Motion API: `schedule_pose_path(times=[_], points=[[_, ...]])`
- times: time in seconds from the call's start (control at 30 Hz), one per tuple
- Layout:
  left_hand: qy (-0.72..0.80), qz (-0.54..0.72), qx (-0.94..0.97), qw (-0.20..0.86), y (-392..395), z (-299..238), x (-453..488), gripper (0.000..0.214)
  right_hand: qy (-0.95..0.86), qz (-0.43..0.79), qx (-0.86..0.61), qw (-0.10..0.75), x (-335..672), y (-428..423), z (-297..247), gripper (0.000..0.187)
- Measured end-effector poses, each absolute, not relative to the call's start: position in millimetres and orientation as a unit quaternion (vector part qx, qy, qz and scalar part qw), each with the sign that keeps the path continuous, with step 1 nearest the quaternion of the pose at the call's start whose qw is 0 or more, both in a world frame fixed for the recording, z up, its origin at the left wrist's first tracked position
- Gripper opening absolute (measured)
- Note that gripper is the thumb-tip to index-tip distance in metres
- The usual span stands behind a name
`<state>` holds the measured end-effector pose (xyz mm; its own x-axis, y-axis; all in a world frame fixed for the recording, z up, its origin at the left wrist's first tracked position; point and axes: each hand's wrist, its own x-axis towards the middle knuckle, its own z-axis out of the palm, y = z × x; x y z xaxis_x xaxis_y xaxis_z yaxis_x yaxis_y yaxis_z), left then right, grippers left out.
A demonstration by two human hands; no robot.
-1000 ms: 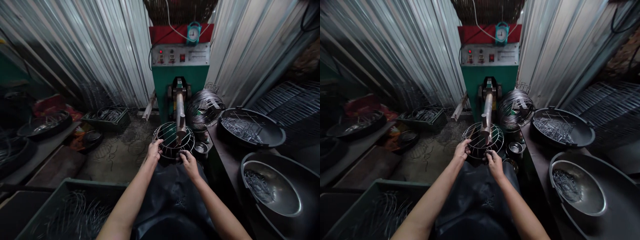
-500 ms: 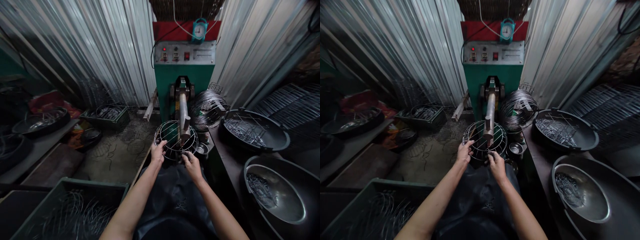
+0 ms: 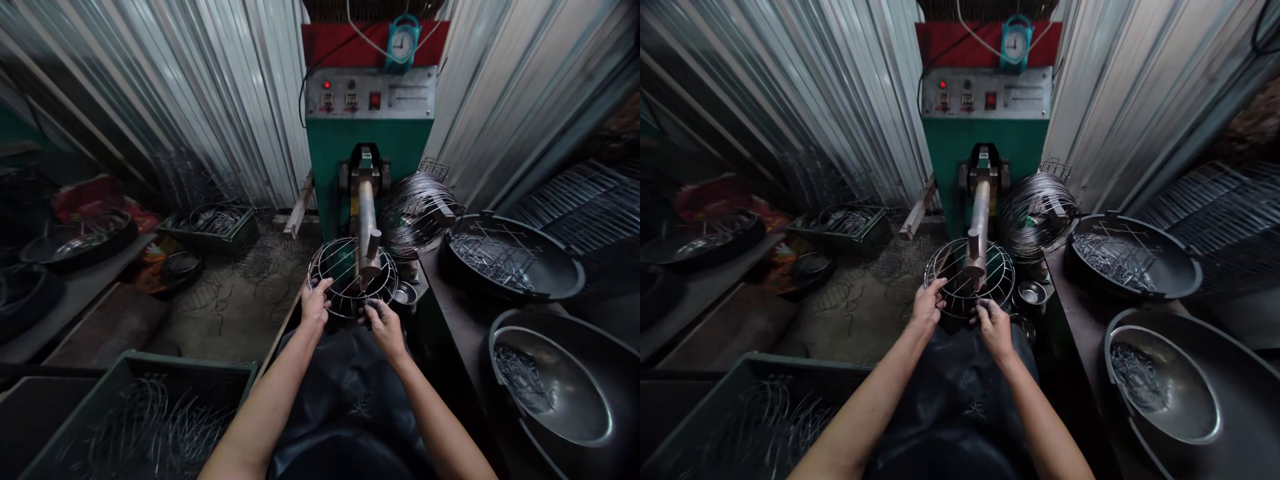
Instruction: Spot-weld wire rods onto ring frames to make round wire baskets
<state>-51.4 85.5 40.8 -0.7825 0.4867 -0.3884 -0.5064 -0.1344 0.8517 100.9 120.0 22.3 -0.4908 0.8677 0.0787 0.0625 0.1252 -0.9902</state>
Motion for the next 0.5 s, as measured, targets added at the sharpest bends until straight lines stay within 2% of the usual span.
schedule_pose_path(times=[0.5], points=[[0.568, 0.753, -0.039, 0.329, 93, 36, -60, 0.047, -0.657, 0.569, -0.333, 0.365, 94, 130, 25, 0.024]])
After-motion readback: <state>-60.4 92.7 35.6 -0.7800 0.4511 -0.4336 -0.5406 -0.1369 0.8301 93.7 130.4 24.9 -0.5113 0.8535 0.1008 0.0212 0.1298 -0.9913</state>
